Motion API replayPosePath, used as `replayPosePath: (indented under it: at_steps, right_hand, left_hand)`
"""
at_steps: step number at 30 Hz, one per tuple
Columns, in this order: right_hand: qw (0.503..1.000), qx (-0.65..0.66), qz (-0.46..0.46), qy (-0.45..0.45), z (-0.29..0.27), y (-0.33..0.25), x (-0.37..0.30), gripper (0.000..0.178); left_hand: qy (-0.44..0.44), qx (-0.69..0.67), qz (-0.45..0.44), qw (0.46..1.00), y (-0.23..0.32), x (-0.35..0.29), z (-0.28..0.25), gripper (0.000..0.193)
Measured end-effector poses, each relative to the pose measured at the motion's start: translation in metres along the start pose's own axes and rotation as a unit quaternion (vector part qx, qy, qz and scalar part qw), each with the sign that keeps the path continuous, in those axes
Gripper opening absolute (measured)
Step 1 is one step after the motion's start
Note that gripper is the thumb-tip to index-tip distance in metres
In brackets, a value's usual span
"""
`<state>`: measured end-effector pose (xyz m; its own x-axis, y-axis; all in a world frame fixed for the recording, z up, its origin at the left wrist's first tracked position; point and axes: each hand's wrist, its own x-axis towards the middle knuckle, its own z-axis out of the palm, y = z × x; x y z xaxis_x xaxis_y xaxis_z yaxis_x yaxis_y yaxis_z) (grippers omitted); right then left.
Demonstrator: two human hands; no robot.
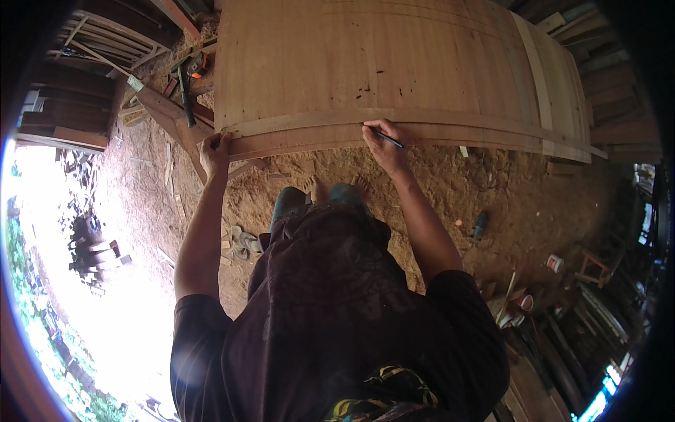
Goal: The person uses a jigsaw to cut a curved edge on a large wooden panel, then flips the panel and marks lines along its length with a pencil and straightedge. The person also uses a hammer to remove a small piece of wood.
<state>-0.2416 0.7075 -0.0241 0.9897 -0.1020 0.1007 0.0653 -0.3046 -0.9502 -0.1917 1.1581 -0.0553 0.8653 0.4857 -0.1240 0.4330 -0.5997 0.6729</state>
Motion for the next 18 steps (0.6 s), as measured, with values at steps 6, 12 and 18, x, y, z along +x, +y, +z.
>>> replayPosePath:
  at_steps: [6,12,18]
  right_hand:
    - [1.0,-0.029,0.002,0.006,-0.001,-0.002,0.002,0.018]
    - [0.999,-0.034,-0.001,0.015,0.0,-0.005,0.002,0.015]
    - [1.0,-0.011,0.017,0.01,0.005,-0.005,0.001,0.016]
  left_hand:
    - [0.006,0.01,-0.002,1.0,0.006,-0.002,-0.002,0.047]
    - [0.007,0.011,-0.001,1.0,0.006,-0.002,-0.001,0.047]
    - [0.012,0.004,0.01,1.0,-0.011,0.005,-0.001,0.048]
